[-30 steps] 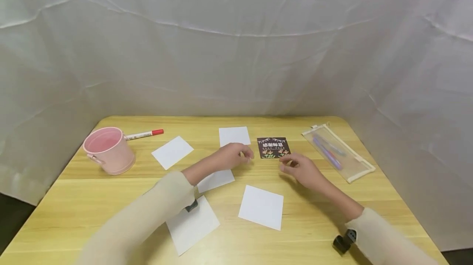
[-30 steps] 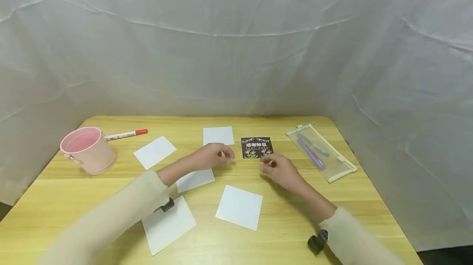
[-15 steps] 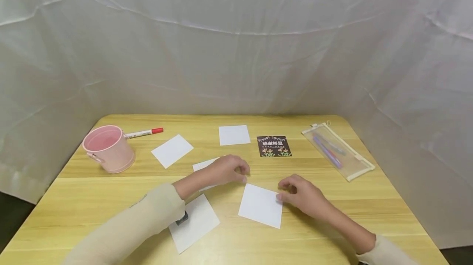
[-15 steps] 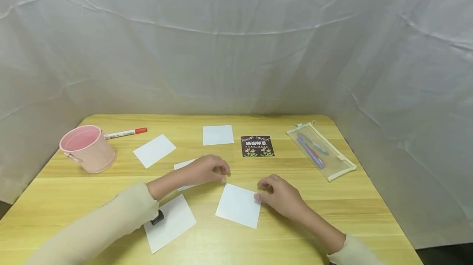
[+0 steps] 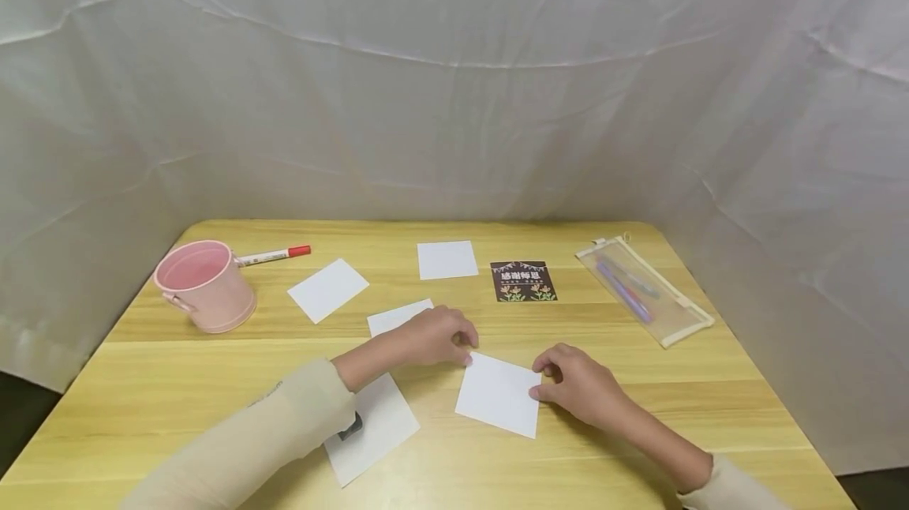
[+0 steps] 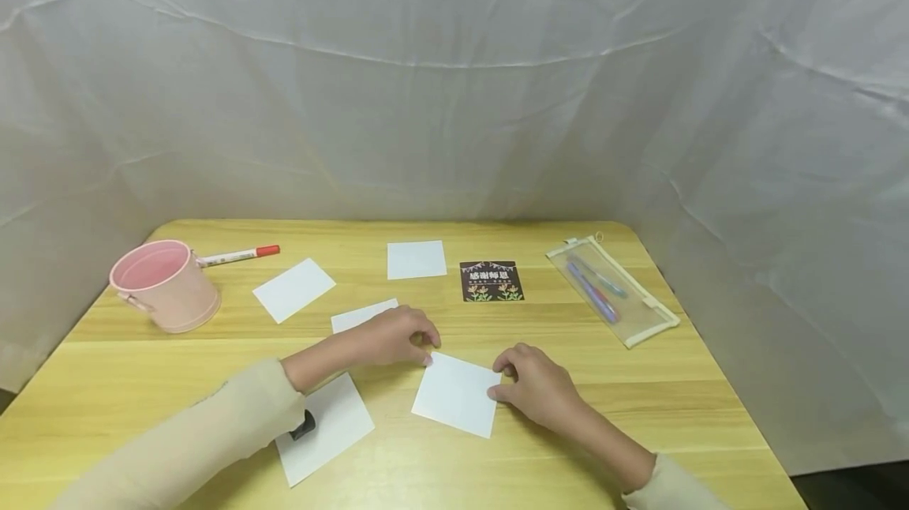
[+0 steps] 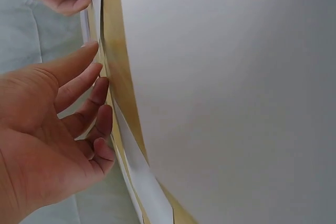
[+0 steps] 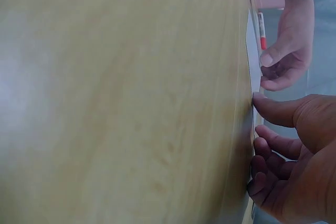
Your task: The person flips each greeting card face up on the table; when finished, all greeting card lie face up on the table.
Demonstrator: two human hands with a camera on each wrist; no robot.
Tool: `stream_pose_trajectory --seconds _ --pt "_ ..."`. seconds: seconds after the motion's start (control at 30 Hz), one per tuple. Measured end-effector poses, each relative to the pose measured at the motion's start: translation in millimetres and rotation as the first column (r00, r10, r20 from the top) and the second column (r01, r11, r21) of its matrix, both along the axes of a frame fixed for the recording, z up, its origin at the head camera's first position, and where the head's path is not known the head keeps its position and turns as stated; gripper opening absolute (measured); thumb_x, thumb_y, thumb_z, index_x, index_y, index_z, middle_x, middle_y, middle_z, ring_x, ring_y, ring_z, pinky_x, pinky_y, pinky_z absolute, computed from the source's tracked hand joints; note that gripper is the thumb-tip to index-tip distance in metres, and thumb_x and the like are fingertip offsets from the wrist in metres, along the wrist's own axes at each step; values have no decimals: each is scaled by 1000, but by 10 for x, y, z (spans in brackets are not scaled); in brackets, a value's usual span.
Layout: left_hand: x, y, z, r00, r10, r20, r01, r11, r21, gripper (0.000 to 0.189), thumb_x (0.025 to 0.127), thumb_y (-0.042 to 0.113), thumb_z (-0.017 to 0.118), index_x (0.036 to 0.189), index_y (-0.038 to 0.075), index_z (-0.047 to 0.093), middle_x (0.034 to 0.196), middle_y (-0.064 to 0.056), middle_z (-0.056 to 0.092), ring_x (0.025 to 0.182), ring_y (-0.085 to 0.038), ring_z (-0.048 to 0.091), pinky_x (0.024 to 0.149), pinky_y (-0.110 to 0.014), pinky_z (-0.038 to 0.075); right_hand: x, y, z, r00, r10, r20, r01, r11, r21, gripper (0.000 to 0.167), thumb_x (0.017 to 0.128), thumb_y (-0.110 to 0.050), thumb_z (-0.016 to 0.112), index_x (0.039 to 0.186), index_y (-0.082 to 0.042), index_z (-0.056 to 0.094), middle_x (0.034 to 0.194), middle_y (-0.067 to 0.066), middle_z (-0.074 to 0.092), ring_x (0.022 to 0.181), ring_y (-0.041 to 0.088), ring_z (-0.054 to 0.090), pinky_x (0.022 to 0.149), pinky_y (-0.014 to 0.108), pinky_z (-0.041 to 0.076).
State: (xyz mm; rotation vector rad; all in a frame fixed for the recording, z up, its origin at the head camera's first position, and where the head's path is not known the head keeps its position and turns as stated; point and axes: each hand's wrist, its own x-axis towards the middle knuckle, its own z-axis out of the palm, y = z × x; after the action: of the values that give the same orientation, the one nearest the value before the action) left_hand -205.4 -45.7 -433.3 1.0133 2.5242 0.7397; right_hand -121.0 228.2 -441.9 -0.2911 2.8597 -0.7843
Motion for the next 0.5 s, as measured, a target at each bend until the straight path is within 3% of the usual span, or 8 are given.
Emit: stream_pose_trajectory --seconds 0.3,0.5 --pt "-16 39 -24 1000 -18 17 18 1000 3 14 89 24 78 100 17 75 91 12 64 84 -6 55 79 -22 48 19 -20 6 1000 -22 -1 22 1000 -15 28 83 -29 83 103 -17 67 90 -7 55 78 11 47 66 25 41" --pt "-23 49 -9 993 -2 115 -3 999 39 7 89 18 77 93 17 71 86 11 64 82 -7 55 76 -22 49 15 -14 -4 999 -29 -17 29 1000 -5 28 83 -30 83 103 -18 68 91 -8 55 80 10 48 69 26 42"
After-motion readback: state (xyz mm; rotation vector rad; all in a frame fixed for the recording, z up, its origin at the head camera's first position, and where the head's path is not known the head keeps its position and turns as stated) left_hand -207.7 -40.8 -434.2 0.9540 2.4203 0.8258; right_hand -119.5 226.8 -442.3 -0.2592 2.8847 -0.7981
